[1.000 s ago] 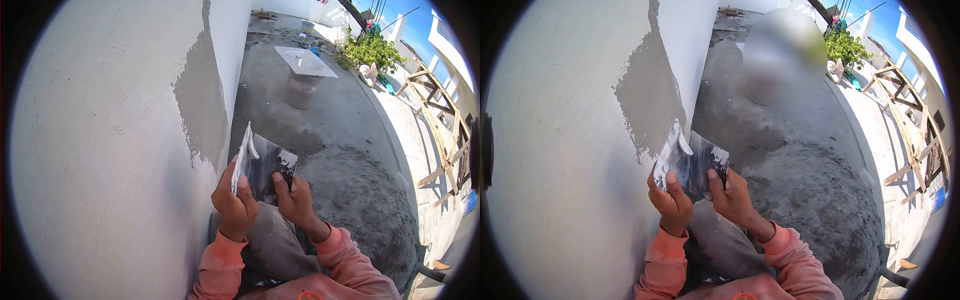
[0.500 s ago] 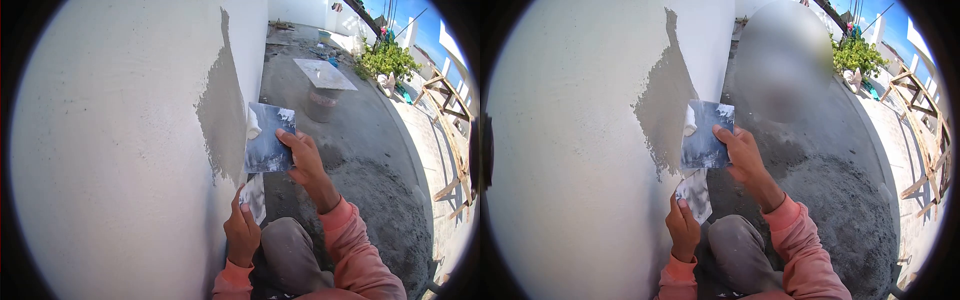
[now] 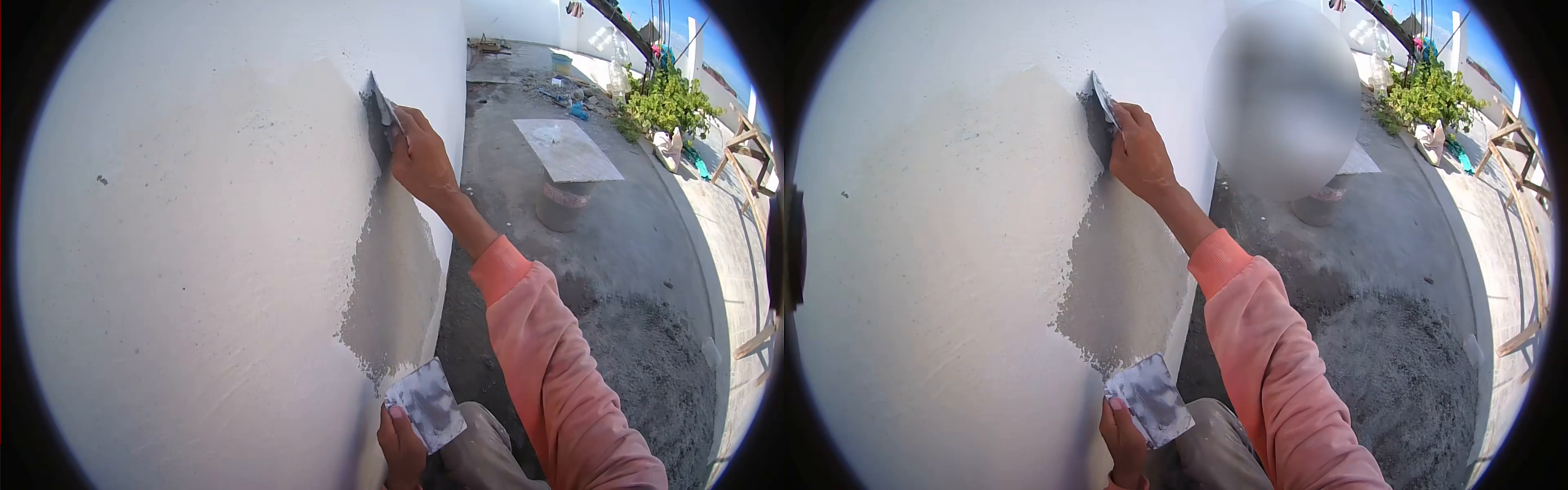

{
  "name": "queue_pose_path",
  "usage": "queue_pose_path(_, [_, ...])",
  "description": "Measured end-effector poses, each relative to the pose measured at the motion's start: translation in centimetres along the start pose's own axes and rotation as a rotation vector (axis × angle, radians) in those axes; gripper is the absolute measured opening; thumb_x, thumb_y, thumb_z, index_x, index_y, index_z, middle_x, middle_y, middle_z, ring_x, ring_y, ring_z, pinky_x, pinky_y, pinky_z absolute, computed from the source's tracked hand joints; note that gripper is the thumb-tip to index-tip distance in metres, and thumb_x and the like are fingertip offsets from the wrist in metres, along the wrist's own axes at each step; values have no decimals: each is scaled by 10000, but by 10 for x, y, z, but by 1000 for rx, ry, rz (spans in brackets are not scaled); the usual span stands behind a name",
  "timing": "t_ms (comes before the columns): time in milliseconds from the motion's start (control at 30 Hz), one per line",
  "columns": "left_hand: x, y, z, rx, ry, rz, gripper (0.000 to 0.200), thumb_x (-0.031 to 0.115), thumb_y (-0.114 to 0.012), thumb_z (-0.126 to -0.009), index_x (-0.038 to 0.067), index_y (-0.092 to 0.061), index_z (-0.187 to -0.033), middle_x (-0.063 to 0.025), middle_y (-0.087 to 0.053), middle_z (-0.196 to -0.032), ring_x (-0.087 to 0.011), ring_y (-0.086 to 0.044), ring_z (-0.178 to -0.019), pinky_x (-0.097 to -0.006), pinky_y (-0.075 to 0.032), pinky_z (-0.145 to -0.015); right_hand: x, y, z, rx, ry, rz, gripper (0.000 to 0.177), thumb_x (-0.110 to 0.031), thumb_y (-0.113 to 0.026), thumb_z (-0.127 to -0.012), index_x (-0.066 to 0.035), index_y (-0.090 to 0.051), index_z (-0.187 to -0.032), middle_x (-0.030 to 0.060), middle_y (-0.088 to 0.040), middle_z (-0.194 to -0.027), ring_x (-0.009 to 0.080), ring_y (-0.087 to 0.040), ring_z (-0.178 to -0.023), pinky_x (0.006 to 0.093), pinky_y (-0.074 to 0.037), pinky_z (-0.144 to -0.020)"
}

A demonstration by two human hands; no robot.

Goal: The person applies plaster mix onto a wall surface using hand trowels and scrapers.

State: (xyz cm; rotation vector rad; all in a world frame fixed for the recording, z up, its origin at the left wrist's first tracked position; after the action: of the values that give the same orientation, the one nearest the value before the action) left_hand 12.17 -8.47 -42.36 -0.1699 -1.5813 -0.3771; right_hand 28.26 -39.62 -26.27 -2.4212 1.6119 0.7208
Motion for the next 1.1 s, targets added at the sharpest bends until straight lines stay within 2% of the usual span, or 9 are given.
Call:
queue_pose_path(133, [29,-5,-5,4,93,23,338,237,-349,-1043,-28,-557,-1062,-44,-580,-891,-114,-495,-812,-270,-415,-747,-21,-11,48,-154,40,55,689,146,-516,-695,30,-422,-1367,214,-410,-1413,391,-430,-1250,447,-363,-1066])
queue_pose_path(300, [78,1,-6,-54,178,-96,355,256,-372,-1037,-40,-560,-1092,-96,-619,-938,-154,-543,-859,-302,-440,-798,-49,28,71,-361,-53,-52,531,102,-545,-751,38,-474,-1273,233,-500,-1304,360,-520,-1157,406,-433,-970])
queue_pose_path(400, [111,1,-5,-64,252,-141,344,240,-359,-1042,-35,-562,-1078,-73,-608,-934,-144,-533,-860,-291,-431,-802,-26,44,41,-182,-795,-167,290,12,-507,-843,56,-508,-1130,233,-620,-1022,314,-627,-896,385,-489,-773])
queue_pose_path(500, [152,2,-3,-92,324,-139,354,221,-353,-1043,-57,-550,-1138,-126,-627,-1010,-190,-561,-923,-326,-439,-854,20,25,24,-413,-1200,-226,187,-80,-460,-898,64,-515,-1003,195,-616,-766,275,-602,-649,403,-462,-617])
queue_pose_path(600, [198,-1,-6,-87,291,-200,348,216,-352,-1045,-59,-556,-1108,-120,-621,-983,-183,-551,-900,-323,-436,-846,4,13,-8,-406,-1235,-357,246,-96,-468,-887,94,-535,-1027,176,-601,-692,259,-597,-604,413,-475,-594])
queue_pose_path(700, [242,-1,-5,-70,260,-225,338,221,-363,-1045,-51,-562,-1077,-86,-601,-923,-157,-523,-851,-309,-429,-808,-33,23,-49,-370,-1235,-284,307,-81,-483,-886,119,-524,-1115,214,-617,-851,287,-625,-721,395,-500,-670])
queue_pose_path(900, [294,-2,-9,-54,359,-183,320,227,-377,-1046,-34,-562,-1054,-40,-567,-854,-122,-478,-792,-290,-416,-756,-85,23,-71,-288,-587,-117,386,-69,-503,-914,140,-467,-1236,227,-539,-1196,381,-611,-961,363,-478,-852])
queue_pose_path(933, [297,-1,-10,-59,365,-192,327,233,-376,-1044,-37,-561,-1035,-57,-574,-844,-138,-485,-779,-302,-422,-745,-98,31,-75,-293,-508,-115,392,-66,-508,-914,143,-456,-1241,242,-575,-1106,390,-612,-958,372,-476,-887])
queue_pose_path(1100, [302,-4,-14,-46,360,-190,328,229,-377,-1041,-42,-562,-1036,-72,-583,-845,-154,-495,-777,-315,-427,-746,-62,58,-71,-326,-1060,-244,291,-64,-457,-930,123,-483,-1151,268,-531,-1118,403,-593,-913,414,-470,-812])
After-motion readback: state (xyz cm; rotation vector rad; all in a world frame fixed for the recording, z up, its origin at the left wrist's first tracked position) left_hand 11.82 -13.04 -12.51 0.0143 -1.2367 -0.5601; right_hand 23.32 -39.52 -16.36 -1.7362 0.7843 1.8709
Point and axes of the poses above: each hand's wrist, its own z-axis away from the middle knuckle, its own y-axis out of the back of the hand, x = y × z, the point moved 4 cm from there along -z, towards the middle knuckle
